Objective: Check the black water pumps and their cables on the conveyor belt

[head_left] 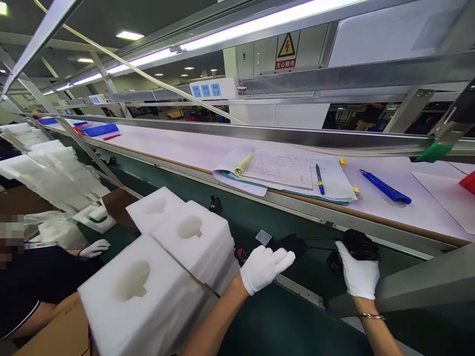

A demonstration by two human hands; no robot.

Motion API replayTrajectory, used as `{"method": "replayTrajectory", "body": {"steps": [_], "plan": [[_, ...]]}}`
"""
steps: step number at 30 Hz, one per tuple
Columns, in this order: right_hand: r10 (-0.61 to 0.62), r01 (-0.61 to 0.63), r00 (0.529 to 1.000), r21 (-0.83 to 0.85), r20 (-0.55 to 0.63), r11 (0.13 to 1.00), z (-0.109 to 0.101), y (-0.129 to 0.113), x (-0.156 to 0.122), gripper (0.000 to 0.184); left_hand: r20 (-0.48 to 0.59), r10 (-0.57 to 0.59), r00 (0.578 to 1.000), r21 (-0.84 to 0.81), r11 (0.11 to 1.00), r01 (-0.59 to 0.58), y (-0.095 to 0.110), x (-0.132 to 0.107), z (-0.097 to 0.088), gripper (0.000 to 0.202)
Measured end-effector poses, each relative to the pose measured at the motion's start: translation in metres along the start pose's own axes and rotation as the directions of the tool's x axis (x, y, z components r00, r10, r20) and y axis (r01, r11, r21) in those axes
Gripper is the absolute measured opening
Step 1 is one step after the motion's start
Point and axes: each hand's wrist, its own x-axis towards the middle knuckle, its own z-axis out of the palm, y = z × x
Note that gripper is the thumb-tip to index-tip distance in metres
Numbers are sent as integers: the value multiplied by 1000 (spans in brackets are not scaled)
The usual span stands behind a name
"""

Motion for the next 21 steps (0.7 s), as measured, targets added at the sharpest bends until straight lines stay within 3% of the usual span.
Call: {"method": "replayTrajectory", "body": {"steps": [4, 6, 13, 16, 18, 20, 21], "plan": [[40, -39, 999, 49, -26, 998, 2, 1, -5, 85, -265, -20, 964, 17, 1000, 26, 5, -19, 22, 30], [54, -53, 998, 51, -16, 997, 4, 2, -6, 87, -323, -24, 946, 25, 999, 34, 7, -22, 25, 27], [103, -103, 994, -6, 45, 995, 11, 4, -11, 88, -286, -55, 957, -16, 998, 53, 3, -22, 15, 20], [144, -140, 986, -50, 82, 989, 14, 5, -10, 98, -242, -229, 943, -217, 960, 177, -3, -22, 27, 30], [194, -185, 973, -85, 124, 979, 18, 6, -9, 106, -130, -492, 861, -437, 808, 395, -10, -21, 48, 41], [223, -204, 958, -114, 182, 972, 25, 8, -7, 111, 98, -725, 682, -624, 489, 609, -22, -17, 77, 49], [221, -198, 951, -126, 215, 972, 30, 9, -5, 113, 235, -774, 588, -678, 303, 670, -30, -14, 94, 50]]}}
